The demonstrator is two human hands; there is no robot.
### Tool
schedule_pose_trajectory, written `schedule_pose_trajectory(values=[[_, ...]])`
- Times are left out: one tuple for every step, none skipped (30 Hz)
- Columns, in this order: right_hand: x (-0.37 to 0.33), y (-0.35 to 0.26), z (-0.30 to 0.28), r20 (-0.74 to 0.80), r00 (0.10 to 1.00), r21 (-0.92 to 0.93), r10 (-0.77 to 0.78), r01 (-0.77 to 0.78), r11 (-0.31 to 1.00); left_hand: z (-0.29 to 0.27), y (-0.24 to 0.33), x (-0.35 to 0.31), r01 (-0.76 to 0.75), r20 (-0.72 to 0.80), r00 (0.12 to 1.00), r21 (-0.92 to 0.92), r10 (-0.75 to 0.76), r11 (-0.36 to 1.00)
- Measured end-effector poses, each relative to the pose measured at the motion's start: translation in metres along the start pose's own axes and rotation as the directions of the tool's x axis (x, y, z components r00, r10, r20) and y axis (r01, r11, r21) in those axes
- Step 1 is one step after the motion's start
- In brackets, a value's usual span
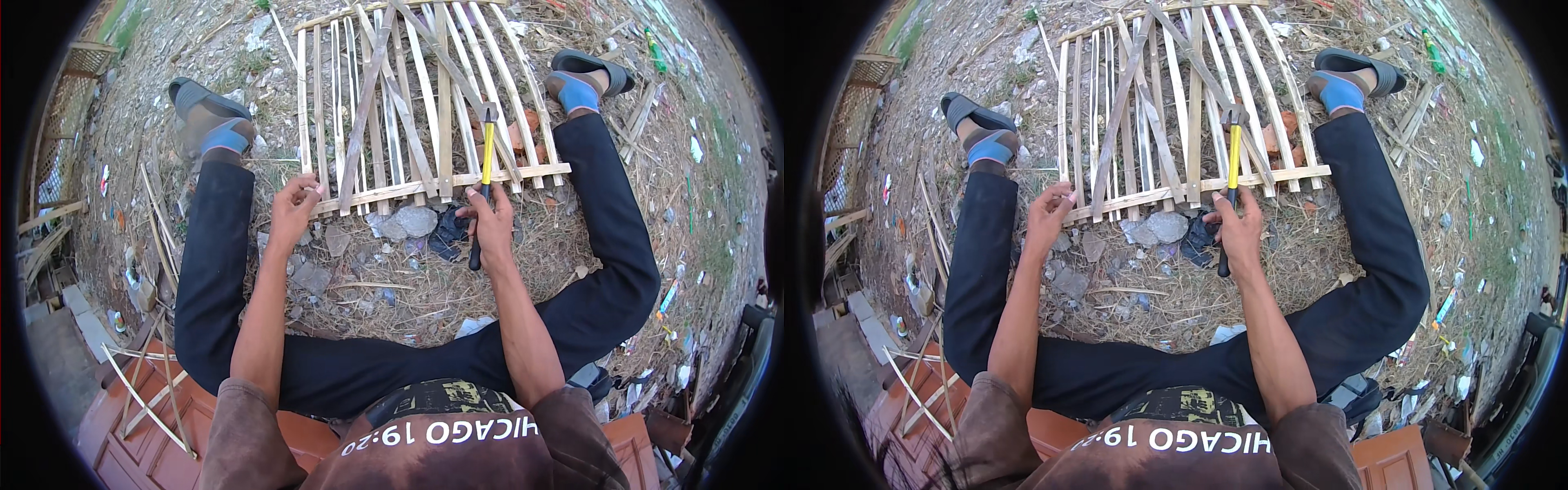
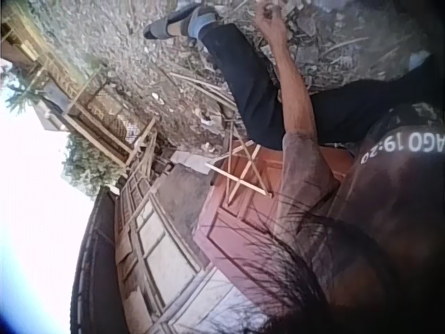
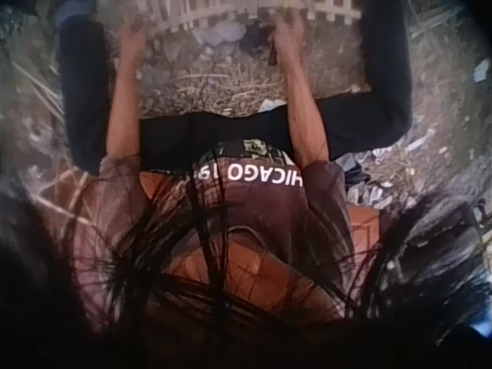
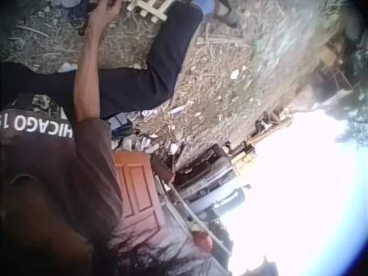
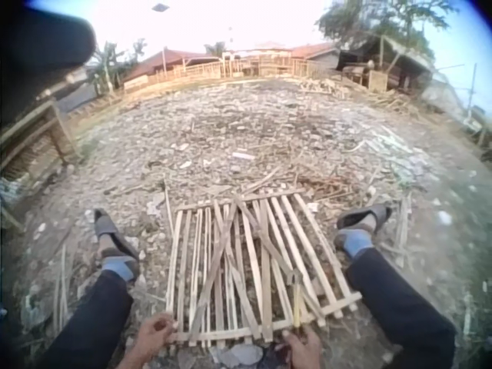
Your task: The person assembles a bamboo lattice by hand and using a hammer to drive small nails through wooden slats. They position bamboo strips across a wooden frame, align them, and hammer nails into the intersections.
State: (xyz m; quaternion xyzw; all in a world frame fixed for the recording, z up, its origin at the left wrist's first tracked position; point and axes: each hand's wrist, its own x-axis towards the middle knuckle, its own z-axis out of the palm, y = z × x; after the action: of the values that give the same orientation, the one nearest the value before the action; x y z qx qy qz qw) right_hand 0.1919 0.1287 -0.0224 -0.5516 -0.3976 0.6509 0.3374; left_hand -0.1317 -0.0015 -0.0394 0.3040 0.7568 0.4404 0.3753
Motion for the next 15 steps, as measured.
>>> schedule_pose_trajectory(values=[[0.001, 0.002, 0.000, -0.002, 1.000, 0.035, -0.001, 0.001, 0.999, 0.000, -0.004, -0.003, -0.074, -0.035, 0.996, 0.099, 0.078, 0.992], [0.003, 0.001, -0.001, -0.005, 1.000, 0.069, -0.009, 0.010, 0.998, 0.003, -0.005, -0.006, -0.149, -0.062, 0.985, 0.194, 0.164, 0.970], [0.003, 0.000, -0.002, -0.008, 1.000, 0.102, -0.017, 0.018, 0.995, 0.004, -0.007, -0.010, -0.217, -0.083, 0.965, 0.289, 0.250, 0.933], [0.003, -0.005, -0.007, -0.026, 0.999, 0.108, -0.028, 0.030, 0.994, 0.011, 0.006, -0.016, -0.107, -0.090, 0.987, 0.230, 0.131, 0.967], [0.003, -0.006, -0.009, -0.043, 0.999, 0.101, -0.027, 0.031, 0.994, 0.014, 0.009, -0.020, -0.098, -0.111, 0.986, 0.241, 0.127, 0.966], [0.004, -0.007, -0.013, -0.060, 0.998, 0.094, -0.026, 0.032, 0.995, 0.018, 0.011, -0.023, -0.088, -0.133, 0.983, 0.251, 0.124, 0.964], [0.004, -0.007, -0.015, -0.076, 0.997, 0.086, -0.020, 0.027, 0.996, 0.019, 0.013, -0.028, -0.072, -0.155, 0.981, 0.263, 0.116, 0.962], [0.005, -0.009, -0.018, -0.072, 0.997, 0.077, -0.008, 0.013, 0.997, 0.017, 0.015, -0.031, -0.042, -0.123, 0.990, 0.245, 0.074, 0.969], [0.005, -0.011, -0.019, -0.077, 0.997, 0.070, 0.000, 0.005, 0.998, 0.020, 0.017, -0.033, 0.002, -0.108, 0.994, 0.123, 0.011, 0.992], [0.005, -0.013, -0.019, -0.081, 0.997, 0.066, 0.009, -0.004, 0.998, 0.022, 0.021, -0.035, 0.049, -0.085, 0.995, 0.005, -0.048, 0.999], [0.005, -0.014, -0.019, -0.086, 0.996, 0.063, 0.019, -0.013, 0.998, 0.024, 0.025, -0.036, 0.098, -0.054, 0.993, -0.112, -0.105, 0.989], [0.006, -0.015, -0.020, -0.075, 0.997, 0.042, 0.015, -0.012, 0.999, 0.025, 0.031, -0.037, 0.138, -0.053, 0.989, -0.065, -0.141, 0.988], [0.007, -0.016, -0.021, -0.064, 0.998, 0.022, 0.011, -0.010, 1.000, 0.025, 0.037, -0.037, 0.176, -0.054, 0.983, -0.018, -0.176, 0.984], [0.007, -0.017, -0.021, -0.053, 0.999, 0.002, 0.007, -0.007, 1.000, 0.025, 0.040, -0.036, 0.213, -0.057, 0.976, 0.029, -0.211, 0.977], [0.008, -0.018, -0.023, -0.051, 0.999, 0.012, 0.010, -0.010, 1.000, 0.024, 0.041, -0.036, 0.192, -0.061, 0.979, -0.020, -0.193, 0.981]])
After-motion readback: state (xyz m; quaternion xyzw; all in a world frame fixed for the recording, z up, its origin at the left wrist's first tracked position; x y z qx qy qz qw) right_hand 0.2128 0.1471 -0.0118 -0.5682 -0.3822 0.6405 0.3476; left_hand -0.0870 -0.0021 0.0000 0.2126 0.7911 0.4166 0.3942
